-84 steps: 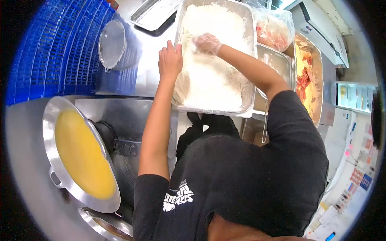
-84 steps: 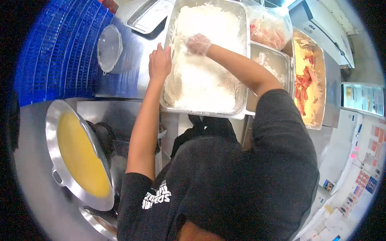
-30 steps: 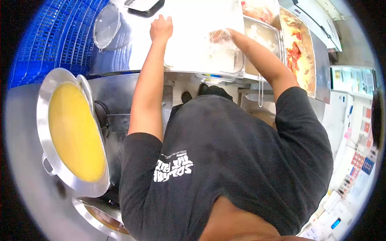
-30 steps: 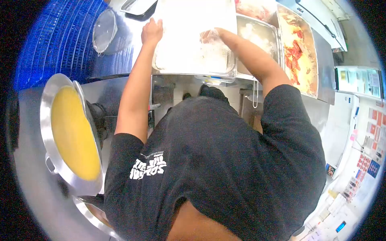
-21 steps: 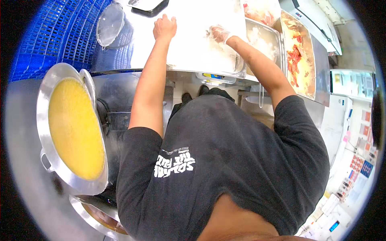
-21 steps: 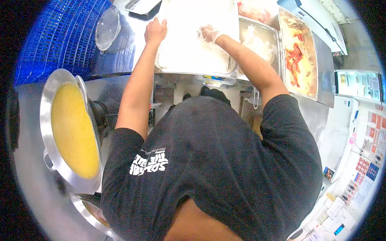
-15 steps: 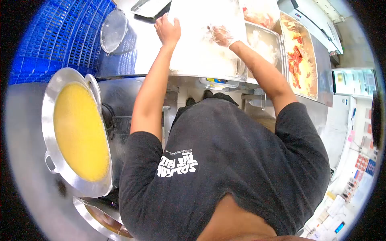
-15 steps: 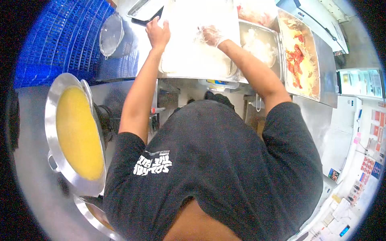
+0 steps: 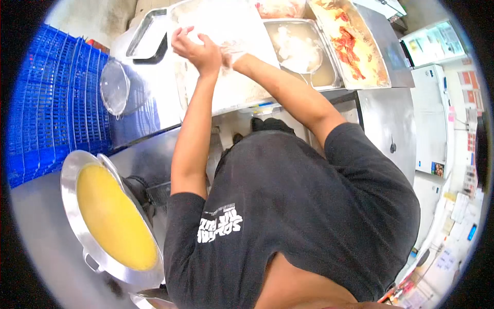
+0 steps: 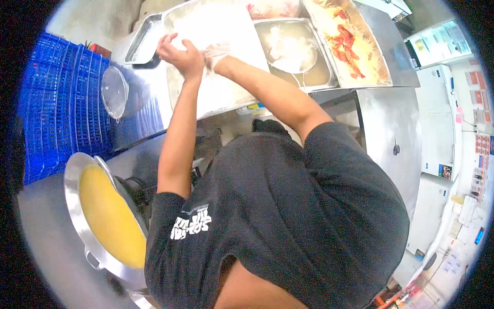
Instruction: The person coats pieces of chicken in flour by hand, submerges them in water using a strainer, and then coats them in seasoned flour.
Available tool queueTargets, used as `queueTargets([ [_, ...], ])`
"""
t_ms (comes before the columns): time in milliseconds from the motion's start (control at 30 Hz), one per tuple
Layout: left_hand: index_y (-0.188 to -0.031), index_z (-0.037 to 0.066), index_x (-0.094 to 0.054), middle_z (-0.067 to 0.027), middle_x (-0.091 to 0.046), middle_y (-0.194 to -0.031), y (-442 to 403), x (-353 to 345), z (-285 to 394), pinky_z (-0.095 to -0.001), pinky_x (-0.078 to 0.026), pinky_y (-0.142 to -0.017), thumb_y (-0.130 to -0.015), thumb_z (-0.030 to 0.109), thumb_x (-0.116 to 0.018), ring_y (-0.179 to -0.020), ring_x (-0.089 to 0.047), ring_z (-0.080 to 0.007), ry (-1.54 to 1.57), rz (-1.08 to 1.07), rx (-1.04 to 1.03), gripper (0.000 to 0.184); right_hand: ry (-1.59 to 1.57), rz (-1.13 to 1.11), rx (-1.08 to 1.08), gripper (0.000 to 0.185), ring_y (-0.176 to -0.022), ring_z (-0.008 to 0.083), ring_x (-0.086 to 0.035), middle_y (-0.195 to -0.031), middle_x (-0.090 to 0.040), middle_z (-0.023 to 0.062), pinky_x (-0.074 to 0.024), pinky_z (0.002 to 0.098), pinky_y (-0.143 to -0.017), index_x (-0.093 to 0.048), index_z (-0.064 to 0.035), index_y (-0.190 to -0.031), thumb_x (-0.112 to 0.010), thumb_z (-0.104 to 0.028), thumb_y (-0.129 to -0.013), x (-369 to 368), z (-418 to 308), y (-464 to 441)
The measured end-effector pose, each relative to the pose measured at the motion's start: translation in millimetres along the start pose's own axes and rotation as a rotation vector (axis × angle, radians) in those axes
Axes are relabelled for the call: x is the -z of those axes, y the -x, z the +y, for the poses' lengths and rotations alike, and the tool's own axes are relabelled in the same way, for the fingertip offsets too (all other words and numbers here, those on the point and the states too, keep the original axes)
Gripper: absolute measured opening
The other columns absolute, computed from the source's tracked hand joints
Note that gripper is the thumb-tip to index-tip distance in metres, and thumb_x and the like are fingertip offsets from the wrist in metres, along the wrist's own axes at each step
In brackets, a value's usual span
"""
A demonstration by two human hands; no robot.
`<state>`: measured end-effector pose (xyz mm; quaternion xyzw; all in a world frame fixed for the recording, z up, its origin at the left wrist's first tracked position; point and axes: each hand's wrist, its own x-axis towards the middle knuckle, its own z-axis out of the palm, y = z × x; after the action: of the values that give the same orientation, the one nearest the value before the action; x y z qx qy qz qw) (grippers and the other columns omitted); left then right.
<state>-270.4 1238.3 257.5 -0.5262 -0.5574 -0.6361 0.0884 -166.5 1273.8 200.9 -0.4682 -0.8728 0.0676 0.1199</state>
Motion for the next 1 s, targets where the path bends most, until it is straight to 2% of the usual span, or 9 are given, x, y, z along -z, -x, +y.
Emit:
queueTargets([
  [67,-0.112,-0.002,-0.045,-0.0207,-0.038,-0.121,-7.6,9.3,-28.3,-0.0468,-0.03,-0.1,-0.079,0.004,-0.06,-0.114,-0.038,-0.0356,0.09,0.027,-0.077,0.036,-0.354,-0.172,-0.036,0.033,-0.098,0.0234,-0.064,-0.105,-0.068,0.013,-0.0494,0.0365,-0.086,-0.063,-0.0048,-0.113,-0.053,-0.026,-0.09,31.4,32.5,-5.6],
  [133,-0.115,-0.004,-0.045,-0.0223,-0.037,-0.122,-16.5,35.0,-49.6,-0.0447,-0.031,-0.102,-0.082,0.014,-0.065,-0.115,-0.038,-0.0365,0.163,-0.053,0.192,0.043,-0.544,-0.31,0.046,0.033,-0.096,0.0202,-0.063,-0.104,-0.068,0.0096,-0.0487,0.034,-0.085,-0.063,-0.0038,-0.113,-0.055,-0.026,-0.09,102.3,57.8,11.7],
  [367,-0.135,-0.005,-0.042,-0.0324,-0.038,-0.136,-3.5,77.1,-132.5,-0.048,-0.03,-0.108,-0.089,0.056,-0.051,-0.129,-0.037,-0.0433,-0.403,-0.739,0.578,0.077,-0.823,-0.141,-0.083,0.027,-0.09,0.0196,-0.062,-0.1,-0.067,0.0063,-0.0476,0.0327,-0.083,-0.065,-0.005,-0.102,-0.062,-0.027,-0.086,180.9,147.5,90.2],
  [400,-0.135,-0.005,-0.042,-0.0316,-0.039,-0.136,0.9,74.6,-137.1,-0.0478,-0.031,-0.108,-0.089,0.055,-0.051,-0.129,-0.037,-0.0426,-0.413,-0.77,0.56,0.076,-0.875,-0.111,-0.122,0.026,-0.09,0.0198,-0.061,-0.099,-0.067,0.006,-0.0475,0.0327,-0.083,-0.065,-0.0054,-0.101,-0.062,-0.027,-0.086,182.9,153.1,90.1],
  [500,-0.135,-0.005,-0.043,-0.0305,-0.041,-0.134,10.7,68.0,-134.9,-0.047,-0.032,-0.107,-0.091,0.052,-0.049,-0.127,-0.039,-0.0416,-0.422,-0.804,0.522,0.072,-0.329,-0.289,-0.267,0.02,-0.079,0.02,-0.058,-0.079,-0.063,0.0062,-0.0462,0.0331,-0.07,-0.069,-0.0111,-0.089,-0.073,-0.015,-0.07,169.0,165.8,86.9],
  [700,-0.128,-0.007,-0.046,-0.0325,-0.052,-0.117,21.4,62.9,-150.7,-0.0478,-0.039,-0.099,-0.096,0.042,-0.045,-0.115,-0.049,-0.0435,-0.374,-0.733,0.447,0.058,-0.254,-0.292,-0.432,0.015,-0.082,0.0185,-0.056,-0.081,-0.062,0.0075,-0.0453,0.0331,-0.069,-0.064,-0.0047,-0.088,-0.064,-0.009,-0.074,143.2,166.1,77.5],
  [833,-0.124,-0.008,-0.049,-0.0321,-0.057,-0.109,19.3,63.2,-136.2,-0.0495,-0.042,-0.093,-0.097,0.039,-0.045,-0.107,-0.053,-0.0451,-0.443,-0.718,0.402,0.055,-0.231,-0.039,0.198,0.02,-0.086,0.0203,-0.058,-0.089,-0.064,0.0072,-0.0454,0.032,-0.079,-0.063,-0.0068,-0.095,-0.06,-0.015,-0.076,49.5,155.7,3.5],
  [900,-0.123,-0.008,-0.05,-0.032,-0.058,-0.107,18.3,62.8,-133.3,-0.0499,-0.042,-0.092,-0.097,0.039,-0.045,-0.105,-0.054,-0.0454,-0.449,-0.696,0.383,0.054,0.142,-0.216,0.534,0.025,-0.089,0.0236,-0.058,-0.093,-0.064,0.0088,-0.0444,0.0328,-0.089,-0.063,-0.0084,-0.097,-0.059,-0.022,-0.076,-15.3,131.8,-48.6],
  [1000,-0.12,-0.007,-0.052,-0.0316,-0.058,-0.104,19.1,63.6,-136.0,-0.0503,-0.043,-0.09,-0.096,0.038,-0.046,-0.103,-0.055,-0.0453,-0.444,-0.665,0.371,0.052,0.841,-0.366,0.701,0.028,-0.1,0.0217,-0.061,-0.104,-0.066,0.0141,-0.0522,0.0386,-0.084,-0.064,-0.0063,-0.109,-0.045,-0.013,-0.089,-127.1,105.6,-118.7],
])
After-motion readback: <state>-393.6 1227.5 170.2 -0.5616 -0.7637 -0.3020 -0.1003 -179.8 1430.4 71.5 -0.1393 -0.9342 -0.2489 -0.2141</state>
